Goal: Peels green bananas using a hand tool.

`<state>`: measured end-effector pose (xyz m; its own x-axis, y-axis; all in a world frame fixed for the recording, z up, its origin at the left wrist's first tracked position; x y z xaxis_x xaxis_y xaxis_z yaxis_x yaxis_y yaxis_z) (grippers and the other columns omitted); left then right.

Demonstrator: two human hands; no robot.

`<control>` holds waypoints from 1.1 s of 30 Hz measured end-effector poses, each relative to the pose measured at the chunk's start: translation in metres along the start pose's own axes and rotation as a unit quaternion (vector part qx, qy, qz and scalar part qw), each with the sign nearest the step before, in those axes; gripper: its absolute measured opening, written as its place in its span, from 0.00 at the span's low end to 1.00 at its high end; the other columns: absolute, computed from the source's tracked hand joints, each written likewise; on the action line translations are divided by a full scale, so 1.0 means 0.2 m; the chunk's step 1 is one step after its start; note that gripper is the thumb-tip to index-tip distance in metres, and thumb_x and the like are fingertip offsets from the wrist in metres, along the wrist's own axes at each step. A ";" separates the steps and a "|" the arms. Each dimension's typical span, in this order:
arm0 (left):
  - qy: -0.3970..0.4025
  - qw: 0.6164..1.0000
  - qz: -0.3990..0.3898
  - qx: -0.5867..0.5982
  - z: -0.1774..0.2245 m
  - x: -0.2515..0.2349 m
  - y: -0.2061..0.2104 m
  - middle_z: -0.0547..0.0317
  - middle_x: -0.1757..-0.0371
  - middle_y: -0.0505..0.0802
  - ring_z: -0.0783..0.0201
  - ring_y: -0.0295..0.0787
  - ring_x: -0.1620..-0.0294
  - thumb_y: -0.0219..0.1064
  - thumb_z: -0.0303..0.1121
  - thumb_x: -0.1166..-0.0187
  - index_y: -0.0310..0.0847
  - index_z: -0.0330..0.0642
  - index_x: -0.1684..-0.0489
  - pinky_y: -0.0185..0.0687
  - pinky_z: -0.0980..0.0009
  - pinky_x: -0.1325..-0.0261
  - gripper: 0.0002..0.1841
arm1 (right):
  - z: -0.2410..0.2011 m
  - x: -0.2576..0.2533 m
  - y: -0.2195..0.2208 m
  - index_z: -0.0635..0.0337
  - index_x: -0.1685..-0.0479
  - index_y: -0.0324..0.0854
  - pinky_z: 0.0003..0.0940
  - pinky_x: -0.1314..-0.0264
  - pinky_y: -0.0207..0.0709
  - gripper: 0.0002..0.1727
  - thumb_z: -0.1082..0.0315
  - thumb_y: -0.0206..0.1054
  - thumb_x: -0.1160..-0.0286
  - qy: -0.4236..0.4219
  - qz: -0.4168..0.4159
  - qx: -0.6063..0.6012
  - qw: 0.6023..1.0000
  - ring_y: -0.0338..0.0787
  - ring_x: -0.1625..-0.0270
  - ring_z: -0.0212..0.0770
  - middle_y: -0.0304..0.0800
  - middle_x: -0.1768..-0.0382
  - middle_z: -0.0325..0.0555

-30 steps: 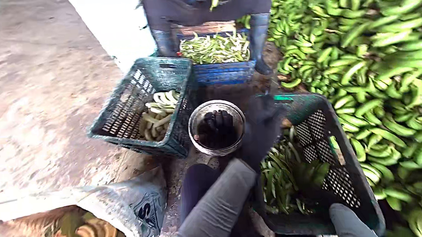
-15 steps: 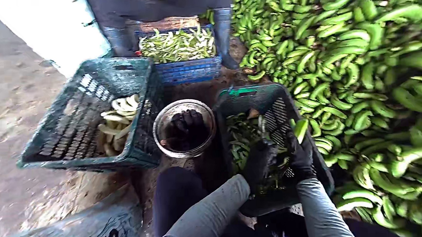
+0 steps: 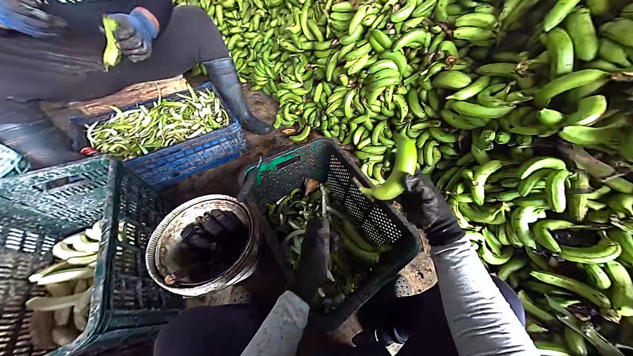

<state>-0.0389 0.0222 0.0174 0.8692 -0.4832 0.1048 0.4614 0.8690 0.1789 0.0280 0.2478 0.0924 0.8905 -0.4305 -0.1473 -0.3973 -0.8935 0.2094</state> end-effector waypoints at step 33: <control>0.331 0.828 -0.132 -0.433 0.47 0.10 0.06 0.59 0.56 0.95 0.62 0.93 0.57 0.61 0.51 0.15 0.88 0.51 0.38 0.90 0.56 0.52 0.19 | 0.03 0.04 0.16 0.50 0.30 0.77 0.29 0.56 0.86 0.27 0.48 0.38 0.07 0.005 0.046 -0.036 0.998 0.88 0.61 0.28 0.90 0.60 0.35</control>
<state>-0.0316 0.0133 0.1145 0.4917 -0.7534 -0.4366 0.3560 0.6315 -0.6888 0.0206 0.2153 0.0927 0.8534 -0.5084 -0.1151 -0.4605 -0.8388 0.2905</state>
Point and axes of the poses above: each hand's wrist, its own x-axis away from the middle knuckle, its own y-axis out of the palm, z = x × y, the point moved 3 cm from there along -x, towards the middle knuckle
